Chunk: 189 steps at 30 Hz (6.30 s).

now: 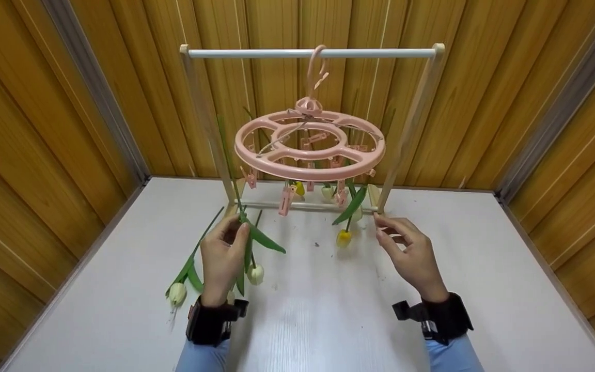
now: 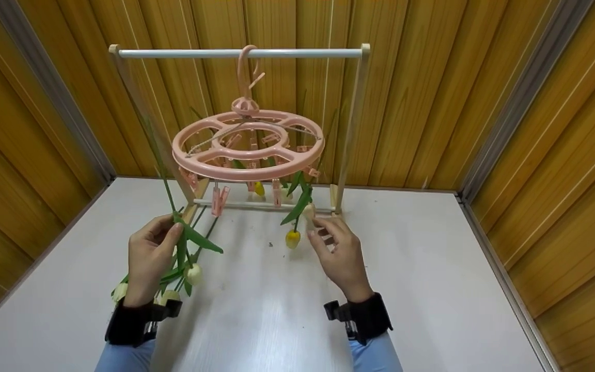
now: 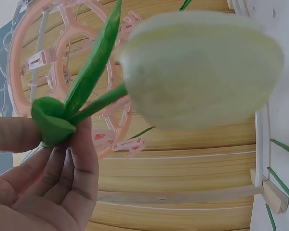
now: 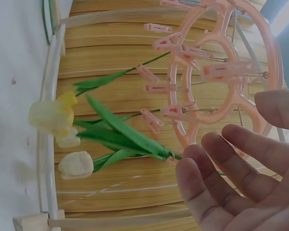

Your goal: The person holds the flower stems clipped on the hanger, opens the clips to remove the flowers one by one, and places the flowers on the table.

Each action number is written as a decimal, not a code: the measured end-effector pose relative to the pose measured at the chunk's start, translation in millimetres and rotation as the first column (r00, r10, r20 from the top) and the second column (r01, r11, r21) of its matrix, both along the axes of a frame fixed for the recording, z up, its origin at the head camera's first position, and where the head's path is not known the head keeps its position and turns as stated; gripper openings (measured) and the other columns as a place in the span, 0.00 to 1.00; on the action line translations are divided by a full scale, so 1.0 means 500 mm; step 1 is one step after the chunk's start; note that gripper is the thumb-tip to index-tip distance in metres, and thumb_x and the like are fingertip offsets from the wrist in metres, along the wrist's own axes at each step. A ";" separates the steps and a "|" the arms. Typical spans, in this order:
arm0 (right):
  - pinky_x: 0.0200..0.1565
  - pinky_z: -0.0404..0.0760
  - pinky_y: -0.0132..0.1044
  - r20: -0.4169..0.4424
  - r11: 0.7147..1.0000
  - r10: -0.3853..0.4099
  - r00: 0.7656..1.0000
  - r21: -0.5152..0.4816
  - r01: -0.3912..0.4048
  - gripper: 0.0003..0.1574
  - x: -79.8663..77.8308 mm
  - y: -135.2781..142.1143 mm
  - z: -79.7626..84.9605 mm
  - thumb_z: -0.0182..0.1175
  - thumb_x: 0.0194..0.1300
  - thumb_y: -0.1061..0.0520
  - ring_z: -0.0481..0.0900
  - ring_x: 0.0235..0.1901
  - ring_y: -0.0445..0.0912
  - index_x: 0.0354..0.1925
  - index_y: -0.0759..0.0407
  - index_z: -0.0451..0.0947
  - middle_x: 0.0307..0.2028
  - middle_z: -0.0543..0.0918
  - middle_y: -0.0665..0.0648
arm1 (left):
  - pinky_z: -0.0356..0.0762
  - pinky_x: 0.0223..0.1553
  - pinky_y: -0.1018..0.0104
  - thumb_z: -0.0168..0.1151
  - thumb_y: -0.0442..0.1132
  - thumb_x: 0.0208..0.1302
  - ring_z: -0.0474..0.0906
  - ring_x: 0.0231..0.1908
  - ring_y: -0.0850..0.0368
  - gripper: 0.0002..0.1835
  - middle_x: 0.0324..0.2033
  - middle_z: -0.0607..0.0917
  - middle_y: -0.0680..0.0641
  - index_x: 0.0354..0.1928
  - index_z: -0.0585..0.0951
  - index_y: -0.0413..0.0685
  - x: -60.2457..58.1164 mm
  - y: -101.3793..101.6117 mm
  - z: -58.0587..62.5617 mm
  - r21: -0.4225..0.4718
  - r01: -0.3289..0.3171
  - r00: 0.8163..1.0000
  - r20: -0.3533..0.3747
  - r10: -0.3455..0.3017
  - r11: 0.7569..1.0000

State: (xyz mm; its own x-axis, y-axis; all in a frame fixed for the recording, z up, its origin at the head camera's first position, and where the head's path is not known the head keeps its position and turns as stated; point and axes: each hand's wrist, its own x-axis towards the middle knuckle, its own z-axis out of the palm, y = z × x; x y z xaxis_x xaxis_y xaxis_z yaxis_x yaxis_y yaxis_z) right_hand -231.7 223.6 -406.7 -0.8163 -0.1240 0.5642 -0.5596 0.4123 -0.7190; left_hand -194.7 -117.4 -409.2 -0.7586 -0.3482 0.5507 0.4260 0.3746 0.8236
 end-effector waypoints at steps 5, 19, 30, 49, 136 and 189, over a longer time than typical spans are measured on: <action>0.45 0.79 0.26 -0.045 0.999 -0.016 0.999 0.038 0.018 0.17 0.008 0.007 -0.013 0.65 0.69 0.66 0.82 0.46 0.40 0.56 0.61 0.85 0.48 0.87 0.57 | 0.73 0.29 0.73 0.65 0.28 0.68 0.78 0.27 0.59 0.11 0.32 0.88 0.41 0.51 0.87 0.35 -0.005 -0.015 -0.007 0.000 -0.013 1.000 -0.008 0.013 1.000; 0.44 0.80 0.28 -0.032 0.996 -0.015 0.999 0.092 0.018 0.18 0.006 0.004 -0.027 0.66 0.69 0.65 0.84 0.45 0.50 0.56 0.64 0.84 0.49 0.86 0.57 | 0.72 0.27 0.74 0.66 0.27 0.65 0.80 0.26 0.58 0.09 0.29 0.89 0.42 0.46 0.88 0.34 -0.021 -0.026 -0.029 -0.008 -0.074 0.995 0.071 0.074 0.997; 0.42 0.81 0.30 -0.036 0.994 0.004 0.999 0.111 0.000 0.18 -0.002 -0.004 -0.039 0.66 0.68 0.66 0.83 0.43 0.43 0.56 0.66 0.84 0.49 0.86 0.58 | 0.73 0.30 0.71 0.66 0.28 0.64 0.81 0.28 0.54 0.07 0.29 0.89 0.40 0.43 0.88 0.33 -0.037 -0.027 -0.047 -0.037 -0.082 0.976 0.201 0.088 0.996; 0.41 0.85 0.38 -0.027 0.986 0.062 0.998 0.158 -0.057 0.18 -0.012 -0.032 -0.053 0.67 0.68 0.65 0.86 0.42 0.50 0.55 0.68 0.84 0.49 0.86 0.60 | 0.78 0.31 0.63 0.68 0.33 0.63 0.84 0.31 0.51 0.08 0.31 0.89 0.41 0.40 0.88 0.34 -0.049 -0.021 -0.079 -0.160 -0.005 0.919 0.389 0.067 0.987; 0.42 0.84 0.37 0.095 0.966 0.124 0.988 0.215 -0.142 0.16 -0.013 -0.063 -0.083 0.65 0.70 0.62 0.85 0.43 0.51 0.54 0.66 0.84 0.49 0.86 0.62 | 0.76 0.30 0.61 0.55 0.20 0.50 0.81 0.38 0.48 0.29 0.43 0.87 0.36 0.60 0.79 0.29 -0.053 -0.017 -0.145 -0.155 0.396 0.665 0.728 -0.166 0.905; 0.45 0.84 0.40 0.009 0.977 0.042 0.999 0.209 -0.043 0.19 -0.040 -0.005 0.007 0.66 0.69 0.65 0.86 0.45 0.52 0.57 0.66 0.83 0.48 0.85 0.61 | 0.85 0.46 0.51 0.56 0.25 0.71 0.86 0.44 0.45 0.12 0.48 0.88 0.37 0.51 0.85 0.33 0.017 0.100 0.012 -0.423 0.384 0.918 0.267 -0.292 0.821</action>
